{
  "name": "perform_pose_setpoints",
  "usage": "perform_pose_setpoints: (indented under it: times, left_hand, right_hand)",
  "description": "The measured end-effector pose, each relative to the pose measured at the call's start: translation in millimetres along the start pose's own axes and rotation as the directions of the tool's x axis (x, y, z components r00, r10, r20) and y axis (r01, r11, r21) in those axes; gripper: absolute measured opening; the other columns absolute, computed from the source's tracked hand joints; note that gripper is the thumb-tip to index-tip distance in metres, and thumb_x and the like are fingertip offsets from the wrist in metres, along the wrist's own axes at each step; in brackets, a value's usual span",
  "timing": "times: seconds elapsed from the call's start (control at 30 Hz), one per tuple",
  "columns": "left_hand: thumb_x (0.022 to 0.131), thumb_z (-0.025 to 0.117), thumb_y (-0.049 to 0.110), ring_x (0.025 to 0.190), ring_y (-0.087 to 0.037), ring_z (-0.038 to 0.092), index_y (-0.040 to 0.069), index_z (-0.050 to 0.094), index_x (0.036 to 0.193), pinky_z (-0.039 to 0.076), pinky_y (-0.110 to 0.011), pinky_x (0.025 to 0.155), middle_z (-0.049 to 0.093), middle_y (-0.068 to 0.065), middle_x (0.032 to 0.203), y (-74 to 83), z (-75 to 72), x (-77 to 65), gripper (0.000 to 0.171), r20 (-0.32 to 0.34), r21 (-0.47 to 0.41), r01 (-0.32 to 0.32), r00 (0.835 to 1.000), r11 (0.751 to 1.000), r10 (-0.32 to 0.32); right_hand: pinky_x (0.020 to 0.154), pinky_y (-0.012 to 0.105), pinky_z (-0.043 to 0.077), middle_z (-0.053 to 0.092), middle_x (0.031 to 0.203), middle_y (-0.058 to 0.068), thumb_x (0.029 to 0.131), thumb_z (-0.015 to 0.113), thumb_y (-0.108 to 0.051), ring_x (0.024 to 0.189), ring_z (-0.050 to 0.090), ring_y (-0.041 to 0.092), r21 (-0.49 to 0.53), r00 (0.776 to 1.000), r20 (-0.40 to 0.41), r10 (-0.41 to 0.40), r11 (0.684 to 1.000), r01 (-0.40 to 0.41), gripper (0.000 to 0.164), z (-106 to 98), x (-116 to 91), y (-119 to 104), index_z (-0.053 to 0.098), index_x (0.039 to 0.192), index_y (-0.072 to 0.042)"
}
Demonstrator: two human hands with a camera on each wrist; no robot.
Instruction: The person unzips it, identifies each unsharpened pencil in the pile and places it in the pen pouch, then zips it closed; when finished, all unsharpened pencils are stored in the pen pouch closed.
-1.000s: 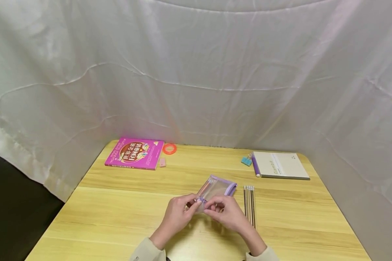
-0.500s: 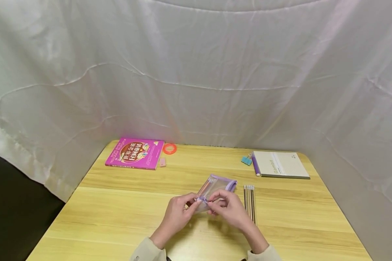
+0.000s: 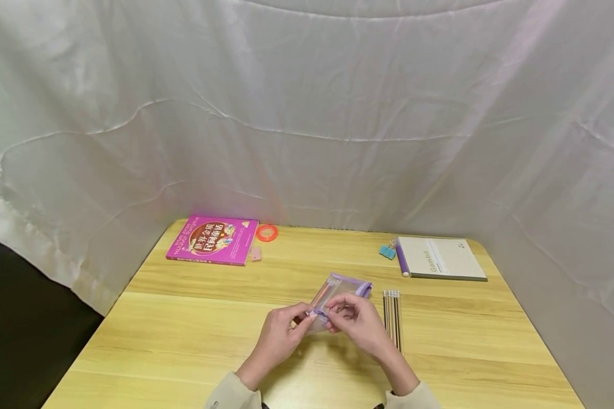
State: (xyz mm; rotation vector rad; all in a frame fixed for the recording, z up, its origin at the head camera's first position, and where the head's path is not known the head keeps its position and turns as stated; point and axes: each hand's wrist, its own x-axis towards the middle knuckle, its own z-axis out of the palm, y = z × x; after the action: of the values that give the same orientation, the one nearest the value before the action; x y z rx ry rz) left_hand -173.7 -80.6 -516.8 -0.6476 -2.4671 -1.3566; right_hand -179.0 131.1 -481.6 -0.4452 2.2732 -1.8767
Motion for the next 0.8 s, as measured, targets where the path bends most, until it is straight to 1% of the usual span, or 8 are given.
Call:
perform_pose_setpoints:
  times: [0.27,0.43,0.53,0.6,0.8]
  left_hand:
    - [0.097,0.072,0.019,0.067,0.003,0.059,0.015,0.078,0.103,0.047,-0.017,0.056,0.074,0.008,0.079,1.2,0.0,0.3,0.009,0.001,0.003,0.006,1.0,1.0,-0.006]
    - [0.097,0.072,0.02,0.068,0.002,0.06,0.016,0.078,0.103,0.048,-0.018,0.057,0.074,0.007,0.079,0.8,0.1,0.1,0.009,-0.004,-0.013,0.012,1.0,1.0,-0.012]
    - [0.097,0.072,0.021,0.069,0.002,0.061,0.016,0.078,0.103,0.049,-0.018,0.057,0.075,0.007,0.079,-0.1,0.5,-0.2,0.009,-0.001,-0.029,0.02,1.0,0.999,-0.02]
    - [0.097,0.073,0.022,0.07,0.001,0.062,0.017,0.077,0.103,0.049,-0.019,0.057,0.075,0.007,0.08,-0.6,0.9,-0.3,0.009,0.003,-0.046,0.028,1.0,0.999,-0.028]
    - [0.099,0.071,0.03,0.07,-0.001,0.062,0.021,0.077,0.103,0.053,-0.022,0.058,0.075,0.008,0.081,0.4,-1.9,-0.4,0.012,0.035,-0.142,0.094,0.995,0.985,-0.089]
  right_hand:
    - [0.074,0.036,0.064,0.069,0.095,0.025,0.094,0.067,0.003,0.077,0.074,0.019,0.014,1.0,-0.013,-0.007,1.0,0.008,0.019,1.4,0.4,-1.5,0.065,0.112,0.01]
    - [0.073,0.035,0.064,0.069,0.094,0.025,0.093,0.068,0.004,0.076,0.073,0.016,0.018,1.0,-0.029,-0.007,1.0,0.007,0.018,2.8,0.3,-1.2,0.065,0.11,0.01]
    - [0.073,0.037,0.064,0.07,0.094,0.025,0.092,0.069,0.004,0.075,0.073,0.016,0.025,0.999,-0.033,0.003,1.0,-0.002,0.019,2.9,-0.9,-0.9,0.065,0.109,0.011]
    - [0.074,0.037,0.064,0.07,0.094,0.026,0.091,0.07,0.004,0.075,0.072,0.015,0.036,0.999,-0.033,0.012,0.999,-0.011,0.02,2.3,-1.8,-0.8,0.065,0.109,0.011]
    - [0.076,0.034,0.064,0.068,0.095,0.029,0.091,0.069,0.006,0.076,0.073,0.014,0.107,1.0,-0.009,0.03,0.994,-0.029,0.025,-2.7,-3.2,-1.6,0.062,0.112,0.016]
